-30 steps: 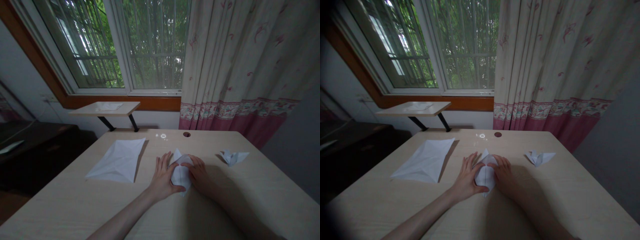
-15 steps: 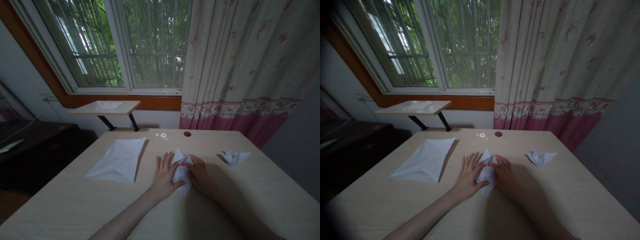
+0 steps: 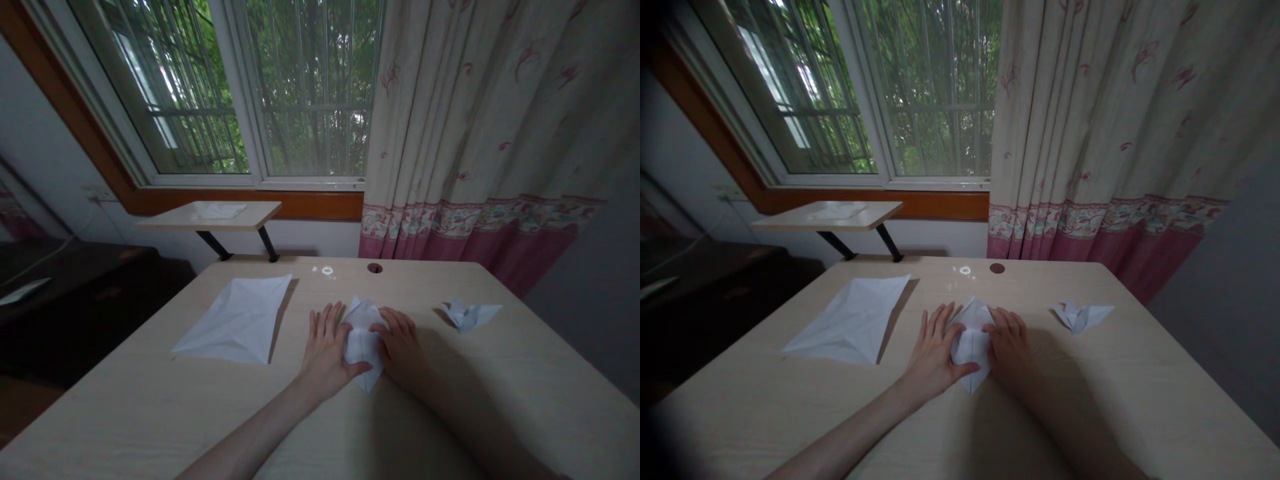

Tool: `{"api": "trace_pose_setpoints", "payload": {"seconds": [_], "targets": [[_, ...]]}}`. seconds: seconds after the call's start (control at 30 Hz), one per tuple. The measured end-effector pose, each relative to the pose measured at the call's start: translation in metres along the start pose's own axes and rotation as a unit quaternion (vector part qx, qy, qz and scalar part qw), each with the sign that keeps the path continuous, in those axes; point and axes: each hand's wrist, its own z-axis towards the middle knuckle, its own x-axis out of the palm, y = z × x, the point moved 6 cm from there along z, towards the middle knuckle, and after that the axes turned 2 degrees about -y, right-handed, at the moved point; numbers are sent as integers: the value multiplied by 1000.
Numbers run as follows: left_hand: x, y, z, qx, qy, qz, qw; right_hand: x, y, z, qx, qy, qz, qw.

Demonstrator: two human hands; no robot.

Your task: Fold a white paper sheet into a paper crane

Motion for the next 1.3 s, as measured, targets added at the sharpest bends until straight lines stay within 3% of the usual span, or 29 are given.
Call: {"api": "trace_pose_setpoints", "payload": {"seconds": [0.33, 0.77, 1.03, 1.3], "targets": [[-6, -2, 2, 30, -17, 35, 999, -8, 4, 3, -23, 14, -39, 999], [-11, -9, 3, 46, 1, 52, 998, -6, 0, 9, -15, 93, -51, 994], [-7, -4, 1, 38, -4, 52, 998, -1, -5, 7, 11, 99, -26, 995], [-7, -3, 1, 45, -20, 47, 998, 2, -9, 1, 16, 62, 21, 998]]}}
